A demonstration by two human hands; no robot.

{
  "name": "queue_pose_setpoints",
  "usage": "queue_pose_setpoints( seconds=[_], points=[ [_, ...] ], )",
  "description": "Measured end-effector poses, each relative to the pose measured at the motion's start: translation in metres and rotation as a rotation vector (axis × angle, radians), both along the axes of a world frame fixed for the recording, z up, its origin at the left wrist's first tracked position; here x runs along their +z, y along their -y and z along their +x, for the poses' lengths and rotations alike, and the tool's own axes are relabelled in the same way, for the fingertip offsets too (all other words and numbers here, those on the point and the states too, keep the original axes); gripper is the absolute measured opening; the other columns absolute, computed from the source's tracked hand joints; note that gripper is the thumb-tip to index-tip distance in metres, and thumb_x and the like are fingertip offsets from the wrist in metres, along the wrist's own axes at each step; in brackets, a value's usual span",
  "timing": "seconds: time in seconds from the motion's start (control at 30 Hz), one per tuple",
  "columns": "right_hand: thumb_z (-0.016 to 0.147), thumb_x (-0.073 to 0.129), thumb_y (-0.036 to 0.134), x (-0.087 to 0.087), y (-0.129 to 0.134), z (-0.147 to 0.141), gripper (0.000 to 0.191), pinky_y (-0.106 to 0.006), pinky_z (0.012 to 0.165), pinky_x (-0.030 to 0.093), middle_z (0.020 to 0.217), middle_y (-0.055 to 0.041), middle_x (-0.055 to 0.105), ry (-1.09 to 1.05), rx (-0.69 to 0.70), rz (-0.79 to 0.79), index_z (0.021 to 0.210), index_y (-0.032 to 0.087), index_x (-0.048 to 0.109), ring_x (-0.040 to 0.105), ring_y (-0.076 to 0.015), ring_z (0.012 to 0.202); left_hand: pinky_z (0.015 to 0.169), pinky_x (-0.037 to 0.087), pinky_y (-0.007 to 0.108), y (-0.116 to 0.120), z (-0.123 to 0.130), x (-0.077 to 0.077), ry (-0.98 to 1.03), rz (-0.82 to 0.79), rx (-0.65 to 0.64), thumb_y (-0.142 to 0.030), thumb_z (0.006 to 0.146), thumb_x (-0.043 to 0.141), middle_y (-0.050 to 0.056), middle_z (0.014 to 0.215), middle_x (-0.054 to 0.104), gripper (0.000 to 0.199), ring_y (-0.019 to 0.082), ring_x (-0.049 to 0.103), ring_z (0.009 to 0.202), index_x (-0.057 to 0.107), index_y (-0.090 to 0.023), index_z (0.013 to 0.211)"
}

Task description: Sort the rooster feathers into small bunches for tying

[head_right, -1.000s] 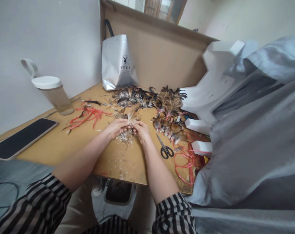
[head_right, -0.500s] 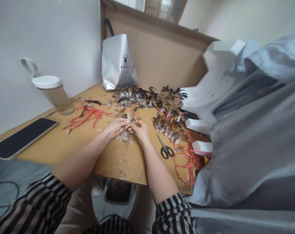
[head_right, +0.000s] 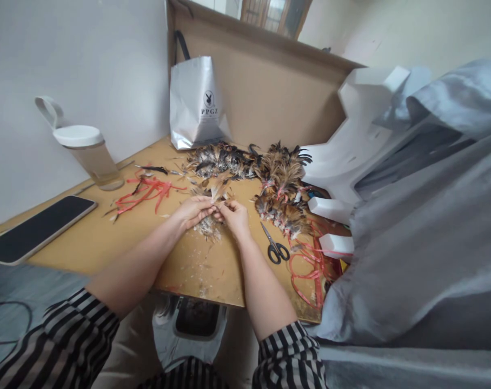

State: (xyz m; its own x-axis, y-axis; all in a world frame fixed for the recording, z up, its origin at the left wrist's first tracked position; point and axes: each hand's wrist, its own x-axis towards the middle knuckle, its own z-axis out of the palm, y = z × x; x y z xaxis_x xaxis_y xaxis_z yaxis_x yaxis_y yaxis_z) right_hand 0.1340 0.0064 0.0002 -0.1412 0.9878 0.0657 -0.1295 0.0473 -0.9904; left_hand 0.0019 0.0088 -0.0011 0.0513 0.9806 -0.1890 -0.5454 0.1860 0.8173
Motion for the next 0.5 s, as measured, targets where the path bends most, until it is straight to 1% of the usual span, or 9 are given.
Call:
queue_pose_setpoints(
  seconds=[0.1,0.2,0.37,0.5],
  points=[
    [0.057,0.07,0.033,0.0017,-0.0014,0.0031,0.023,-0.019,0.044,0.044,0.056,-0.0011,0.062,-0.004,-0.033,-0.019,0.062,0.015,0.057,0.056,-0.0088,0.046,0.05,0.048,0.012,0.0011,0.0005,0.0001,0.001,0.013,-0.041,-0.001,0.069,0.062,0.007,0.056,0.062,0.004,0.007,0.058,0.048,0.065,-0.004,0.069],
    [0.057,0.071,0.034,0.0032,-0.0009,0.0047,0.024,-0.019,0.045,0.043,0.055,-0.0007,0.062,0.015,-0.005,-0.019,0.061,0.015,0.057,0.055,-0.0085,0.046,0.05,0.048,0.011,0.0013,0.0001,0.0009,0.035,0.004,-0.049,0.0,0.068,0.062,0.007,0.056,0.062,0.004,0.006,0.058,0.048,0.065,-0.003,0.068],
    [0.058,0.07,0.038,0.0031,0.0018,0.004,0.026,-0.021,0.05,0.044,0.054,0.0002,0.062,0.077,0.033,0.051,0.063,0.015,0.059,0.054,-0.0088,0.047,0.052,0.048,0.009,-0.0021,-0.0029,0.0007,0.121,-0.044,-0.053,0.003,0.07,0.059,0.007,0.057,0.061,0.01,0.005,0.058,0.05,0.063,-0.003,0.064],
    [0.06,0.069,0.038,0.005,0.0038,0.0024,0.024,-0.021,0.051,0.043,0.054,0.0006,0.061,0.131,0.042,0.089,0.064,0.016,0.06,0.053,-0.0091,0.048,0.051,0.049,0.01,-0.0038,-0.003,-0.001,0.122,-0.057,-0.041,0.004,0.07,0.058,0.007,0.056,0.061,0.011,0.006,0.058,0.049,0.063,-0.003,0.064]
  ],
)
